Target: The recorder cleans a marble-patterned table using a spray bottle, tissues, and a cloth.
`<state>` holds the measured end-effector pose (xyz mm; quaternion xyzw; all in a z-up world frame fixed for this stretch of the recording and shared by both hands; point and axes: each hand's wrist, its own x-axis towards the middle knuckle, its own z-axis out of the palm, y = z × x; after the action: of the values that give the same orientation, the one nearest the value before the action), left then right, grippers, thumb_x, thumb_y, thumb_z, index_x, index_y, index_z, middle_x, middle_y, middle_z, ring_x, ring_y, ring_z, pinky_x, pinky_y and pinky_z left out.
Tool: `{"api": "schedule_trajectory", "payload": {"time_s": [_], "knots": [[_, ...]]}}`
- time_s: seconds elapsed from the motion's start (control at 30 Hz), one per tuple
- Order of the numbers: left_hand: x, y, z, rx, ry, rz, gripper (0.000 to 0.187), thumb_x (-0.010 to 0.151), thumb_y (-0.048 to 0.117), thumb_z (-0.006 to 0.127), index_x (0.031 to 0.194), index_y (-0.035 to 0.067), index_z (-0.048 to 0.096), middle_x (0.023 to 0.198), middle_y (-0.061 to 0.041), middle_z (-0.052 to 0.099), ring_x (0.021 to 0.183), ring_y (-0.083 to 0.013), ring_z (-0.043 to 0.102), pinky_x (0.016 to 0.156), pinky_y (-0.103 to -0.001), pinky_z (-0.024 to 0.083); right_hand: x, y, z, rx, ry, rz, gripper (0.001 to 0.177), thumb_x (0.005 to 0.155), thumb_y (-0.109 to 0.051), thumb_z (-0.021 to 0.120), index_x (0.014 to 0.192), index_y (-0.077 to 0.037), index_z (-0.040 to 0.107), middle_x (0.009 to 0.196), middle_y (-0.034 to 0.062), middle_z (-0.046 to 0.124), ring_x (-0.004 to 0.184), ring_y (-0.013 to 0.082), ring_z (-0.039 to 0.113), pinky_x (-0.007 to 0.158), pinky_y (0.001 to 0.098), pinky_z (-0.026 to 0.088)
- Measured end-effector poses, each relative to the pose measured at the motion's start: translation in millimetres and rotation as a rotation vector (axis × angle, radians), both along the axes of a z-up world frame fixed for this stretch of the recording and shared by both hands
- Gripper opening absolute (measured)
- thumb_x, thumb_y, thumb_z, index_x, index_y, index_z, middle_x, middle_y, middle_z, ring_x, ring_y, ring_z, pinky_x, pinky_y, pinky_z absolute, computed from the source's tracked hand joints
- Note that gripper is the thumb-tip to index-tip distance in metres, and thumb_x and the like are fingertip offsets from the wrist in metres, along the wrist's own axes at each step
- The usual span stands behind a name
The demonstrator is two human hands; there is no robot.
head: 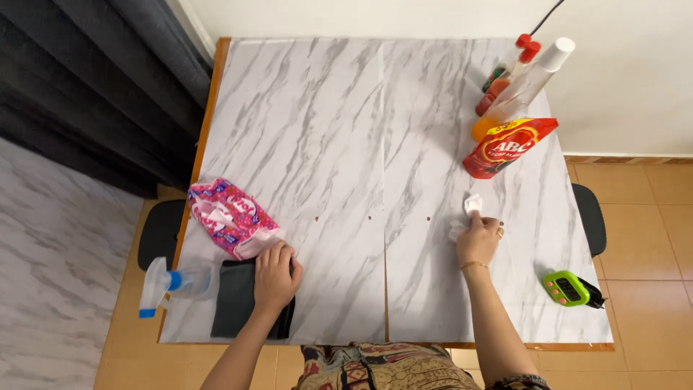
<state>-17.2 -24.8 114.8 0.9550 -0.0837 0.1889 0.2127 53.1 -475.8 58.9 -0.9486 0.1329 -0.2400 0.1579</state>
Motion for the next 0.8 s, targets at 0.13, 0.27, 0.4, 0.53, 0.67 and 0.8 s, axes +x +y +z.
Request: {"api": "schedule_trajectory", "payload": {"time_s": [0.13,0.27,0.4,0.53,0.67,0.8], "knots": [[-1,2,-2,-0.005,0.005,0.001,0.022,0.084,0.015,0.063,0.104,0.006,0.061,0.12,-0.014,0.062,0.111,-0.0341,0.057,0.1,-0.048,0.042,1,36,-9,-0.036,0.043,0.016,0.044,0.081,0.004,0.058,0.122,-0.004,0.073,0.113,0.0209,0.063,0.108,0.0411,0.055,0.097,0.0485,0.046],[1,4,-2,-0.012,0.015,0.002,0.022,0.084,0.016,0.063,0.104,0.006,0.06,0.12,-0.014,0.061,0.114,-0.035,0.056,0.1,-0.05,0.042,25,76,-6,0.216,0.07,0.155,0.038,0.089,0.002,0.056,0.121,-0.007,0.075,0.113,0.0192,0.063,0.109,0.0374,0.056,0.098,0.0454,0.047],[2,10,-12,-0.079,0.05,0.001,0.024,0.084,0.016,0.062,0.105,0.005,0.061,0.123,-0.016,0.061,0.114,-0.0362,0.056,0.098,-0.05,0.042,70,152,21,0.256,-0.018,0.328,0.036,0.094,0.004,0.057,0.124,-0.006,0.073,0.113,0.0214,0.062,0.108,0.036,0.057,0.097,0.0446,0.048],[1,14,-16,-0.111,0.02,-0.021,0.023,0.084,0.017,0.062,0.103,0.004,0.06,0.121,-0.018,0.061,0.117,-0.036,0.057,0.1,-0.051,0.042,76,291,36,0.323,-0.04,0.585,0.042,0.088,0.006,0.058,0.123,-0.009,0.075,0.111,0.022,0.061,0.102,0.0367,0.058,0.092,0.0435,0.05],[1,20,-13,-0.154,0.097,-0.049,0.023,0.084,0.018,0.062,0.102,0.004,0.059,0.121,-0.02,0.06,0.115,-0.0375,0.056,0.101,-0.052,0.041,65,345,20,0.109,0.015,0.743,0.042,0.083,0.001,0.063,0.122,-0.011,0.074,0.104,0.0159,0.062,0.1,0.0372,0.059,0.088,0.0458,0.051],[3,24,-17,-0.257,0.091,-0.084,0.024,0.084,0.017,0.062,0.104,0.004,0.059,0.123,-0.021,0.059,0.117,-0.0386,0.055,0.102,-0.053,0.04,48,304,21,-0.039,0.026,0.721,0.033,0.089,-0.006,0.064,0.12,-0.015,0.073,0.099,0.0086,0.065,0.097,0.0307,0.06,0.087,0.0452,0.048]]}}
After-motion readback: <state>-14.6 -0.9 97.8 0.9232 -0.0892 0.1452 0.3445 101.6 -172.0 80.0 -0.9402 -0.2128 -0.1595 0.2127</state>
